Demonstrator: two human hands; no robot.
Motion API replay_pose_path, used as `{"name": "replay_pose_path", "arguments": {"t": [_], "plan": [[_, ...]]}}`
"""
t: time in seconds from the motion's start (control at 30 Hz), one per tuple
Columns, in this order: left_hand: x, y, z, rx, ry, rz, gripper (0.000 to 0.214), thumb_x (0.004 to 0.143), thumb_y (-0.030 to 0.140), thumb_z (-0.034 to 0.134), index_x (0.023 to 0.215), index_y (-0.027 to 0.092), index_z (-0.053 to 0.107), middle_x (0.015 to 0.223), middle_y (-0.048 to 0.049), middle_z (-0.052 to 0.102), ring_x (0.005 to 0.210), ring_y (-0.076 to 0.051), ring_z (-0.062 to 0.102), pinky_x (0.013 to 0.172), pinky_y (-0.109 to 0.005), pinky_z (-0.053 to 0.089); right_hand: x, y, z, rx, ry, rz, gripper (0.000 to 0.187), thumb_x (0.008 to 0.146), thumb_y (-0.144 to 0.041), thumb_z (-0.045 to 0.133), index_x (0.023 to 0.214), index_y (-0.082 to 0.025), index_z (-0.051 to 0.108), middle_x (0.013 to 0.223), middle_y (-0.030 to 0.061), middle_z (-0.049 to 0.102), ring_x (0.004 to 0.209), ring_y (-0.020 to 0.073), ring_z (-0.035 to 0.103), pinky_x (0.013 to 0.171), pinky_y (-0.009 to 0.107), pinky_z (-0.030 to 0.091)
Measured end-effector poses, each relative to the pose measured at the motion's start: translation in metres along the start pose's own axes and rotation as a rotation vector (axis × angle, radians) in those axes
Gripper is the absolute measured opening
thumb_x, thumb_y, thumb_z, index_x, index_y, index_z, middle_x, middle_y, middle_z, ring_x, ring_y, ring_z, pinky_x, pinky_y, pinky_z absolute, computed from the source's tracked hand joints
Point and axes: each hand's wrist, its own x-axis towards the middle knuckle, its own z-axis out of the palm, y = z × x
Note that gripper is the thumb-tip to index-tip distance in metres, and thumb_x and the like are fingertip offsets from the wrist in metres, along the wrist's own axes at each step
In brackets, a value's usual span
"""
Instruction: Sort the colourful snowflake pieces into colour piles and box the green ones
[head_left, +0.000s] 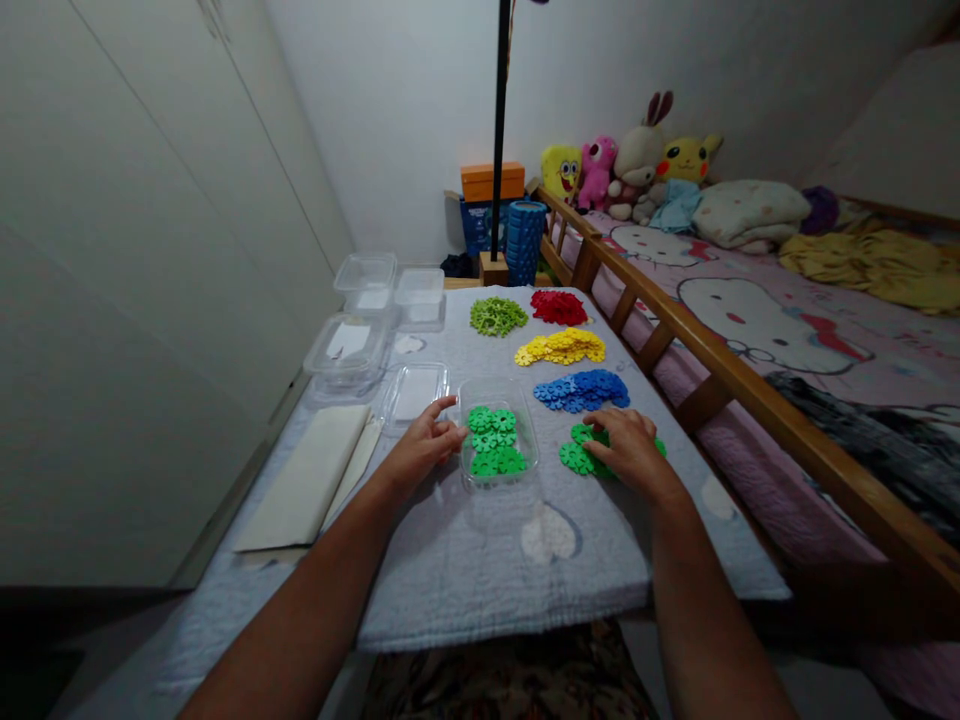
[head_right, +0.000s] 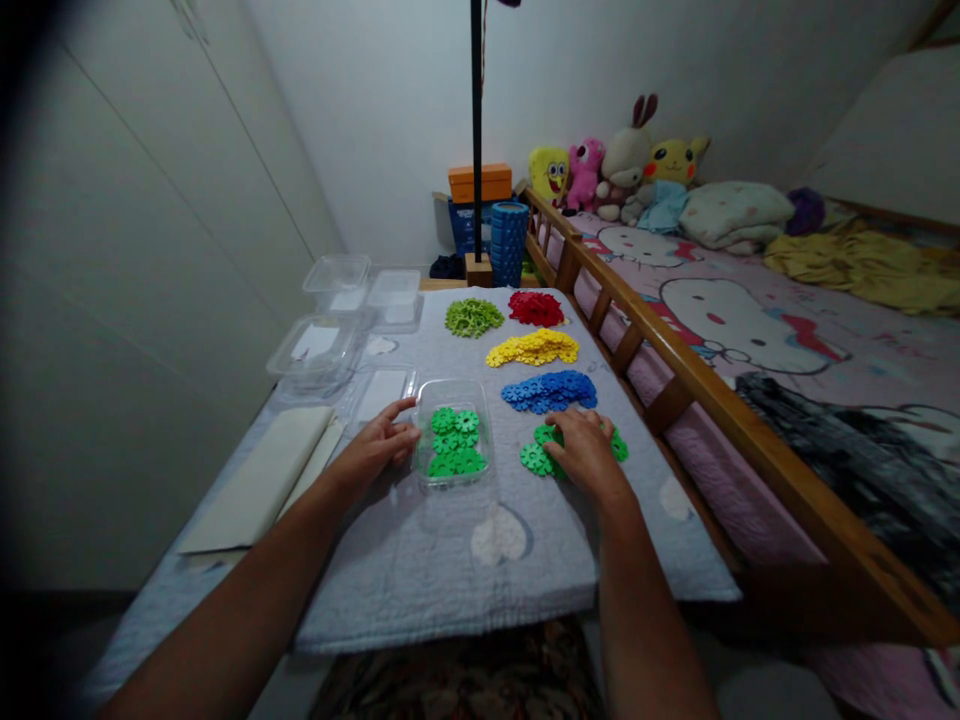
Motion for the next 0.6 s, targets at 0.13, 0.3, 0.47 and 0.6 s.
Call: {"name": "replay_pose_path", "arguments": {"t": [0.13,0.3,0.47,0.6], "plan": [[0.0,-0.001,0.0,-0.022,-0.002,-0.002,0.076,0.072,0.04,0.08,0.135,0.019,0.045,0.059,0.0112,0.047,0.045,-0.005,0.035,0.047,-0.018,0.021,0.003,-0.003,-0.007,0.098,-0.027,0.052,0.024,0.081,-0.018,0.059,0.101,-0.024,0.073,0.091,0.0054,0.073,0.094,0.0261,0.062,0.086,0.04,0.039],[0.001,-0.004,0.0,-0.037,-0.006,-0.011,0.078,0.071,0.041,0.081,0.137,0.021,0.044,0.059,0.0115,0.047,0.045,-0.005,0.035,0.047,-0.019,0.021,0.012,-0.018,-0.031,0.343,-0.059,0.037,0.02,0.082,-0.025,0.06,0.097,-0.024,0.073,0.089,0.0043,0.072,0.088,0.023,0.065,0.081,0.036,0.046],[0.0,-0.004,0.0,-0.036,-0.003,-0.012,0.077,0.073,0.041,0.079,0.138,0.021,0.043,0.06,0.0116,0.047,0.045,-0.005,0.034,0.047,-0.019,0.022,0.032,-0.055,-0.039,0.6,-0.021,-0.08,0.02,0.083,-0.029,0.06,0.098,-0.021,0.07,0.086,0.0027,0.07,0.079,0.018,0.063,0.075,0.032,0.048],[0.0,-0.003,0.001,-0.031,0.002,-0.002,0.079,0.073,0.043,0.08,0.139,0.019,0.043,0.06,0.0118,0.046,0.046,-0.005,0.035,0.047,-0.019,0.022,0.051,-0.093,-0.026,0.62,-0.047,-0.158,0.018,0.084,-0.022,0.058,0.099,-0.02,0.069,0.082,0.0019,0.068,0.077,0.0167,0.061,0.074,0.031,0.046]]}}
